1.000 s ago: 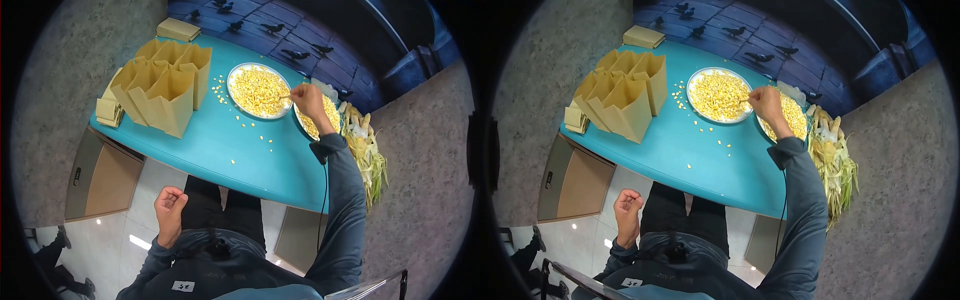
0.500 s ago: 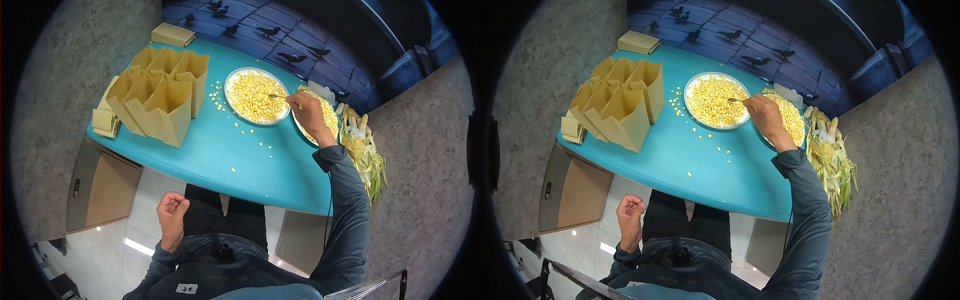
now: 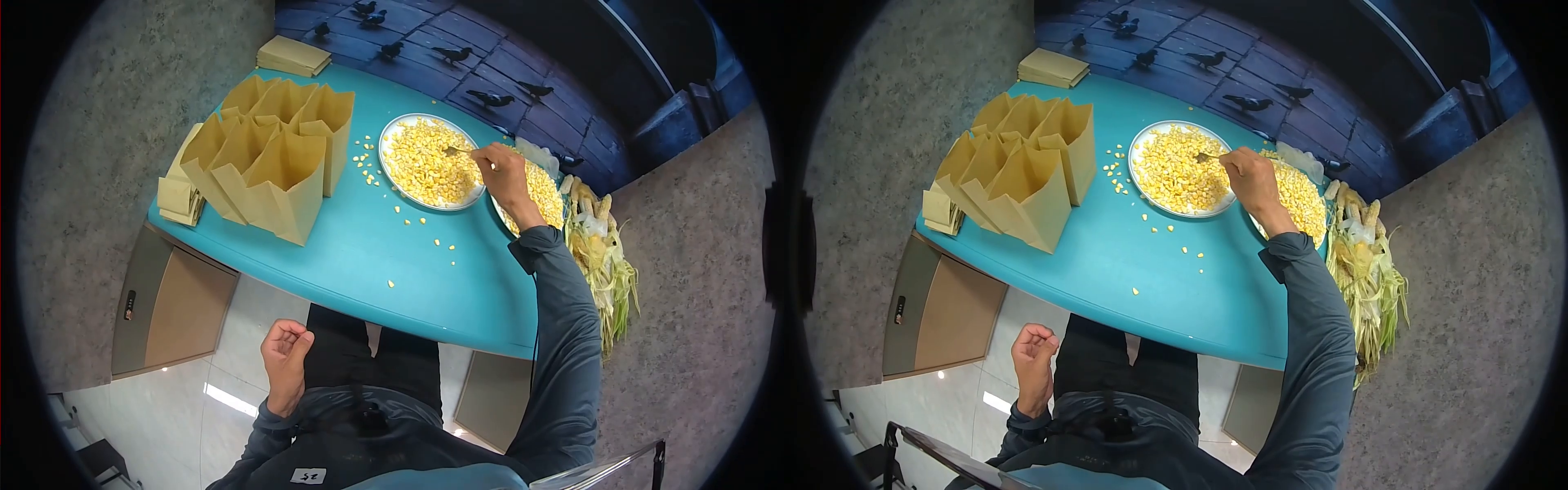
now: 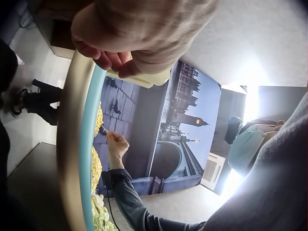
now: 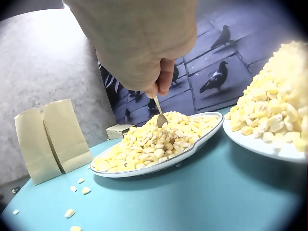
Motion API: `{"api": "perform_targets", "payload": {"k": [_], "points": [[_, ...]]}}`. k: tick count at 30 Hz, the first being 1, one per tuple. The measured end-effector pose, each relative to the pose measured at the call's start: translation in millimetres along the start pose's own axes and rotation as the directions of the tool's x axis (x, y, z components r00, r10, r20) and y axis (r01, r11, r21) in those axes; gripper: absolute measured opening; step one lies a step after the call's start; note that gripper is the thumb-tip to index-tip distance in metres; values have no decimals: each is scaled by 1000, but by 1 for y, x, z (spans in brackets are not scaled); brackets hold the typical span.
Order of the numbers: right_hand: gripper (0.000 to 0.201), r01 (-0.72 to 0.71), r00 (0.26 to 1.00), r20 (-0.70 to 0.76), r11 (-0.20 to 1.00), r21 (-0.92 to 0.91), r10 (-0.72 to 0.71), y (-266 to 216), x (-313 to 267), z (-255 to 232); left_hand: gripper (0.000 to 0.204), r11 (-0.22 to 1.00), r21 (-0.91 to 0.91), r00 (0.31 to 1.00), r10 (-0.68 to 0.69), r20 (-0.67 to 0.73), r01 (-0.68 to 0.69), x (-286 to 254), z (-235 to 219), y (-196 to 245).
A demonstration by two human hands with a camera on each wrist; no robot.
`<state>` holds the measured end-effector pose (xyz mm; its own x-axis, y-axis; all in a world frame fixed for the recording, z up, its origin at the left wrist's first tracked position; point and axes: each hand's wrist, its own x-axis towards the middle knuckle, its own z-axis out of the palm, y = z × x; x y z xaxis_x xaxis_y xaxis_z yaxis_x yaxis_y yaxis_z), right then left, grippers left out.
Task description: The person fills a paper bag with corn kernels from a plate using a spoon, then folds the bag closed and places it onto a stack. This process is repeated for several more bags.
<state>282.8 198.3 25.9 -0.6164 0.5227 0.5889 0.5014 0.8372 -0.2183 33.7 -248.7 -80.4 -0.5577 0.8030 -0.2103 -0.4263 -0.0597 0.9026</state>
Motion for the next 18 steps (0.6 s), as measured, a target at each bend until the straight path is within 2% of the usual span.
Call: {"api": "perform_targets", "payload": {"k": [2,4,7,11,15,18], "points": [[7,-8,1000,-7,1000,-9,8,4,4,3,15,1000,-2,1000,6,-1,-6,0,-1,-1],[9,42,995,-95,999,-17,-44,5,6,6,15,1000,1,1000,8,1,-8,0,-3,0],[8,70,989,-131,998,8,-68,-14,8,-12,15,1000,-12,1000,9,-8,-9,-1,-7,0],[10,72,994,-88,997,9,-71,-44,-12,-33,15,1000,-18,999,11,-44,-11,-2,-17,-4],[12,61,998,0,995,74,-61,-50,-29,-26,14,1000,-28,999,4,-39,-5,-1,-15,-7],[11,83,995,-67,994,70,-78,-43,-23,-12,14,1000,-7,1000,28,-7,-28,-1,-8,-5]]}}
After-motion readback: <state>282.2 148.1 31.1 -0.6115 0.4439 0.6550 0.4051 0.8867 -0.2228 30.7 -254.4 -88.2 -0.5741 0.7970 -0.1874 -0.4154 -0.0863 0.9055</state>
